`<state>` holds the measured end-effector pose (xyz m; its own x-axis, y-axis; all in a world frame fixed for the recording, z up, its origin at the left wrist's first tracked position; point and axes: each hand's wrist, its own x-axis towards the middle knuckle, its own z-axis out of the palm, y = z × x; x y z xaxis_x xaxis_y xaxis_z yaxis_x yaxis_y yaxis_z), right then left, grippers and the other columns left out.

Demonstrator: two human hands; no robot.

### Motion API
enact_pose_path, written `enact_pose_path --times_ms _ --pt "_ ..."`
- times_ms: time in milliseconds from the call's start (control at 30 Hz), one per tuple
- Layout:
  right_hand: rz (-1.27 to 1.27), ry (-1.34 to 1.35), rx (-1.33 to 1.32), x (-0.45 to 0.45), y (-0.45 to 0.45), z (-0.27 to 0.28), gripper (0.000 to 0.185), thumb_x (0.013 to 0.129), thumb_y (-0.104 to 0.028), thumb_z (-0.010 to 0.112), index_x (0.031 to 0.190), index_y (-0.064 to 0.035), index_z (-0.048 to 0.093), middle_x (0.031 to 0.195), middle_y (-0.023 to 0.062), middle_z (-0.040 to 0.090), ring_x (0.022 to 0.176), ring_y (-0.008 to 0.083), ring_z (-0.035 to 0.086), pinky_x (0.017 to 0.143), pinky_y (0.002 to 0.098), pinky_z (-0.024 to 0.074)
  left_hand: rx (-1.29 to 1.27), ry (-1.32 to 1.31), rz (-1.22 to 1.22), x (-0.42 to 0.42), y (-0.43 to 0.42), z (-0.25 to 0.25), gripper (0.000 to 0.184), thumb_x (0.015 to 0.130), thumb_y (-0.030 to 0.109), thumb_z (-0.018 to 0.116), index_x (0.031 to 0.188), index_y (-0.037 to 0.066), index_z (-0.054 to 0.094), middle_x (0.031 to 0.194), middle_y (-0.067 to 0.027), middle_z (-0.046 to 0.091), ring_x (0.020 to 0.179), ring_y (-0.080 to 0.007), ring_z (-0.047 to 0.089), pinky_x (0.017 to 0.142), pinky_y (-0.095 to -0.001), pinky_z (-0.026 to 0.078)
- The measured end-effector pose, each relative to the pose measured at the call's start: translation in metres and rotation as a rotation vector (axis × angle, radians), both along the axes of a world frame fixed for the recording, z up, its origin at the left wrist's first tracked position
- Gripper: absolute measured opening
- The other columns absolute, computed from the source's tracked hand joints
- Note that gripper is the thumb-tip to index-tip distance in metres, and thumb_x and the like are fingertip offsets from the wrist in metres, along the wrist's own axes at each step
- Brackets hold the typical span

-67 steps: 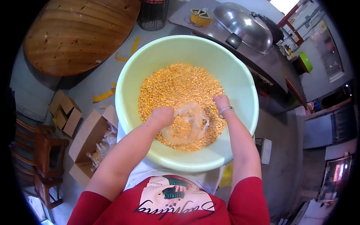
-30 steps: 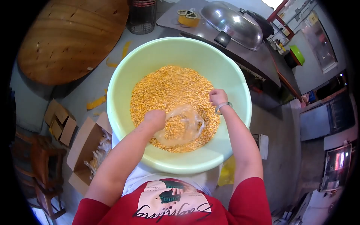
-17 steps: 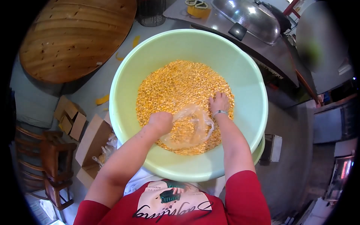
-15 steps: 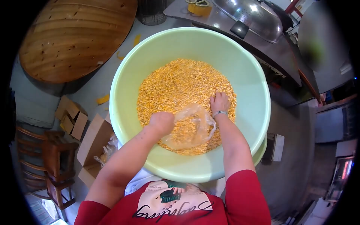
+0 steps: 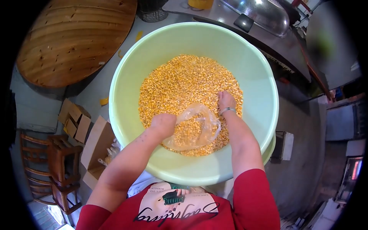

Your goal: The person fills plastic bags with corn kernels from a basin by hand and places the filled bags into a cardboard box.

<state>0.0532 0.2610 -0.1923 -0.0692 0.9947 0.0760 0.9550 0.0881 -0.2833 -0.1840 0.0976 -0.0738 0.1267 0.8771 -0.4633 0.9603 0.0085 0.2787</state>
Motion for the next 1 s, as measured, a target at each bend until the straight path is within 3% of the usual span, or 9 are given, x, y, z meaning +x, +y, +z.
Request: enact_pose_path --times_ms 200,233,333,367,567,700,800,867,1000 --pt "-0.001 0.214 0.036 0.013 0.012 0.013 0.036 0.082 -0.035 0.051 0.066 -0.0034 0.06 0.064 0.0176 0.058 0.06 0.0344 0.055 0.056 0.0409 0.0422 0.003 0.01 0.004 -0.002 -0.001 0.0 0.018 0.073 0.009 0.051 0.086 0.006 0.063 0.085 -0.0139 0.063 0.082 -0.0271 0.061 0.068 -0.0371 0.05" --pt "0.034 0.239 0.082 0.014 0.016 0.014 0.039 0.08 -0.036 0.053 0.063 -0.002 0.059 0.058 0.0156 0.056 0.055 0.0289 0.054 0.055 0.0389 0.042 0.002 0.009 0.0 -0.002 -0.002 0.001 0.018 0.073 0.009 0.051 0.086 0.006 0.063 0.085 -0.0138 0.063 0.083 -0.027 0.061 0.068 -0.037 0.05" --pt "0.038 0.442 -0.063 -0.001 0.007 0.051 0.041 0.081 -0.036 0.053 0.06 -0.0009 0.055 0.051 0.009 0.052 0.047 0.0189 0.049 0.048 0.0336 0.0398 0.002 0.013 0.012 -0.003 -0.002 0.002 0.019 0.074 0.01 0.052 0.088 0.007 0.063 0.088 -0.0123 0.063 0.085 -0.0258 0.061 0.07 -0.0356 0.049" --pt "-0.049 0.549 -0.241 -0.012 0.001 0.071 0.04 0.082 -0.033 0.054 0.057 -0.0024 0.052 0.048 0.0015 0.046 0.044 0.0101 0.042 0.042 0.0275 0.0354 0.0 0.017 0.029 -0.003 -0.001 -0.002 0.019 0.074 0.01 0.052 0.089 0.008 0.064 0.089 -0.0111 0.063 0.086 -0.0248 0.061 0.07 -0.0344 0.049" --pt "0.402 0.535 -0.374 -0.056 -0.05 0.127 0.035 0.082 -0.028 0.054 0.058 -0.0035 0.052 0.05 -0.0014 0.046 0.046 0.0082 0.039 0.043 0.0259 0.034 0.008 -0.021 0.063 -0.005 0.0 -0.001 0.02 0.075 0.011 0.053 0.091 0.007 0.063 0.091 -0.0109 0.062 0.087 -0.0246 0.061 0.071 -0.0346 0.049" --pt "0.435 0.561 -0.671 -0.084 -0.109 0.132 0.035 0.086 -0.026 0.052 0.058 -0.0054 0.052 0.05 -0.0024 0.044 0.044 0.0061 0.038 0.042 0.0243 0.0342 -0.064 -0.007 0.055 -0.006 0.0 0.009 0.022 0.076 0.014 0.055 0.096 0.009 0.063 0.098 -0.0092 0.062 0.091 -0.0219 0.06 0.074 -0.0326 0.049" --pt "0.514 0.359 -0.603 -0.09 -0.119 0.085 0.036 0.082 -0.031 0.053 0.063 -0.0015 0.06 0.052 0.0066 0.052 0.048 0.0144 0.045 0.049 0.0307 0.0399 -0.018 -0.015 0.016 -0.008 -0.002 0.0 0.021 0.074 0.012 0.054 0.094 0.007 0.062 0.093 -0.0121 0.062 0.09 -0.0252 0.06 0.074 -0.0345 0.048" --pt "0.427 0.338 -0.56 -0.094 -0.122 0.052 0.035 0.082 -0.031 0.053 0.065 -0.0012 0.061 0.055 0.0095 0.055 0.05 0.0179 0.049 0.052 0.0329 0.0412 -0.034 -0.031 0.024 -0.009 -0.004 0.0 0.022 0.074 0.011 0.054 0.094 0.007 0.062 0.094 -0.0131 0.062 0.09 -0.0257 0.059 0.076 -0.0346 0.048" --pt "0.271 0.269 -0.594 -0.109 -0.134 0.045 0.031 0.081 -0.029 0.054 0.074 -0.001 0.063 0.067 0.0134 0.061 0.06 0.0241 0.057 0.06 0.035 0.0442 -0.082 -0.071 0.026 -0.01 -0.001 -0.008 0.024 0.073 0.009 0.055 0.095 0.005 0.062 0.097 -0.0145 0.061 0.091 -0.0269 0.059 0.077 -0.0355 0.048"
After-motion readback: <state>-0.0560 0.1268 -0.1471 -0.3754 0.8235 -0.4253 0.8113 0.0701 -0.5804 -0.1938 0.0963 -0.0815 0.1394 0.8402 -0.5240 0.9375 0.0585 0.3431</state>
